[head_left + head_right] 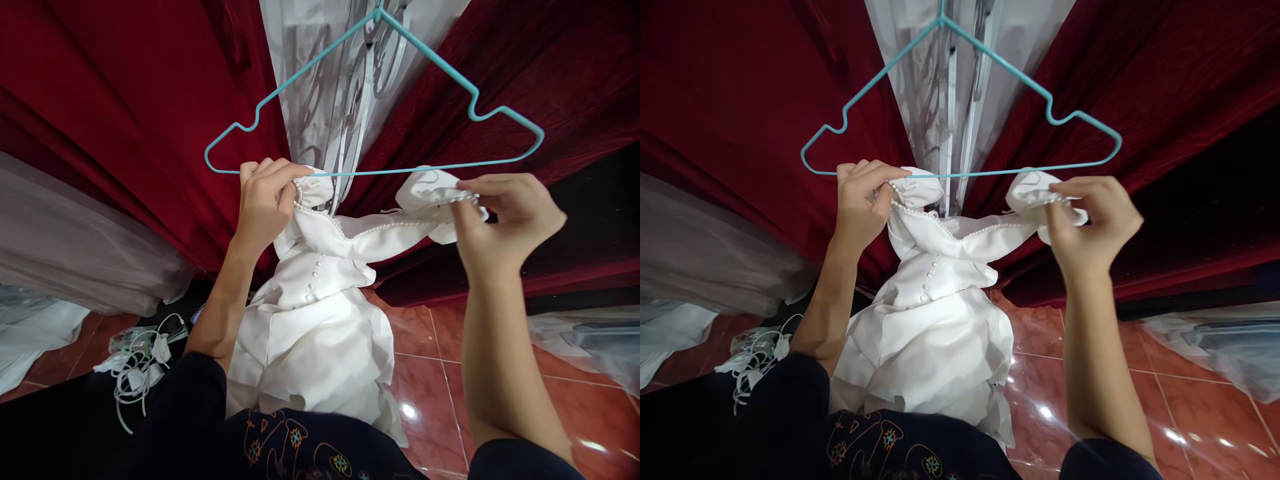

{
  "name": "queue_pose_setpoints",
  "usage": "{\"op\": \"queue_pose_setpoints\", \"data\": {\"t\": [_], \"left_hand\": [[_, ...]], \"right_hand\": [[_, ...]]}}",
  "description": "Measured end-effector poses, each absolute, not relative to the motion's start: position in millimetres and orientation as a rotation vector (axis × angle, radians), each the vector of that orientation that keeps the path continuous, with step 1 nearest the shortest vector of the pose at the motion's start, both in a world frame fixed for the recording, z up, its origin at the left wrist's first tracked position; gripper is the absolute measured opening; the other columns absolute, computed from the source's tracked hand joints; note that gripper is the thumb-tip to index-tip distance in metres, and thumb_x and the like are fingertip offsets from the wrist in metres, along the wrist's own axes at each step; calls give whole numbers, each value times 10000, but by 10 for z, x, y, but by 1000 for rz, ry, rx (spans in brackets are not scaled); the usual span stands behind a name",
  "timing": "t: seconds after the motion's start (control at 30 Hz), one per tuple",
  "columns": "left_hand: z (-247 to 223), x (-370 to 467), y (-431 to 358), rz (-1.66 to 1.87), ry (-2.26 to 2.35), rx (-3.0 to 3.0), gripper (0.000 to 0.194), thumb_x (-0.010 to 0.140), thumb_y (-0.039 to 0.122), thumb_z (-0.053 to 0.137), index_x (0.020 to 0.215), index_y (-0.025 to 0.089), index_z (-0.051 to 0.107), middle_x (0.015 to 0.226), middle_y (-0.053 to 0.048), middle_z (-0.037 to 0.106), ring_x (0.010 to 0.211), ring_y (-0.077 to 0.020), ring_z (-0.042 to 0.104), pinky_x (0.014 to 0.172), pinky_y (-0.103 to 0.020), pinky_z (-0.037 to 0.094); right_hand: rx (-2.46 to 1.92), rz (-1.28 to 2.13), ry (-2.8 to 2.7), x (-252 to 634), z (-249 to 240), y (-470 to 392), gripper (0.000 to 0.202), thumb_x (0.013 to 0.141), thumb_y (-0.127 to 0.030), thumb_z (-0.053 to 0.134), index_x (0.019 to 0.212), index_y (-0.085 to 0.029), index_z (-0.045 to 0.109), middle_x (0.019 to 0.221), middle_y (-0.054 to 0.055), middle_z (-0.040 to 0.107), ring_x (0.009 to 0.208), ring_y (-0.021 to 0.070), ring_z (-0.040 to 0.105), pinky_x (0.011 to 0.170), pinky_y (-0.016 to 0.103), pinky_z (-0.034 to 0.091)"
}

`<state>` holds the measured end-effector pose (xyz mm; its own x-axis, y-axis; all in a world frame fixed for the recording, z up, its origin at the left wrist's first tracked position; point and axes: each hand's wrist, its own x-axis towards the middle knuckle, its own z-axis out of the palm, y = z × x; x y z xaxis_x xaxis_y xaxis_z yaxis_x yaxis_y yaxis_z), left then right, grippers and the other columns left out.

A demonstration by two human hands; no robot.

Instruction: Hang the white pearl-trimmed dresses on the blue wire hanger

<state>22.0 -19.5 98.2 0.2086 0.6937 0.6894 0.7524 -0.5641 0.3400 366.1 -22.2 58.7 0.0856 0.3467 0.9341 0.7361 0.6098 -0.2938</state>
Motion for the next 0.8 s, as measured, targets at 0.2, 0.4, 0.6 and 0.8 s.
{"op": "queue_pose_setpoints", "data": {"t": [0.2,0.4,0.6,0.8], "left_hand": [[923,283,-183,-1314,-1424,-2439,361,1028,59,511,1141,275,777,1071,-1,790,966,-230,675,1109,-487,436],[817,283,-249,-1476,-1276,-2473,361,1087,147,485,1248,320,757,1266,5,771,1181,-210,698,1286,-542,354],[465,206,-331,-1981,-1329,-1754,295,1081,475,525,1196,264,696,1056,-65,620,1000,-222,662,870,-390,580],[341,-452,119,-2270,-1541,-1432,217,1034,439,549,1021,238,469,824,14,454,740,-111,525,717,-304,488]], "right_hand": [[-739,-387,-1730,2927,822,-246,83,923,-322,694,975,-274,739,1035,56,760,1075,269,742,967,496,588],[-913,-259,-1643,2761,775,-114,162,971,-368,663,853,-266,623,875,18,769,849,234,733,894,487,559],[-823,-251,-1608,2714,770,-174,100,950,-234,666,890,-309,637,869,3,780,842,225,740,842,478,563],[-849,-255,-1601,2709,741,-111,78,924,-308,665,856,-273,646,862,8,774,851,238,764,865,474,593]]}}
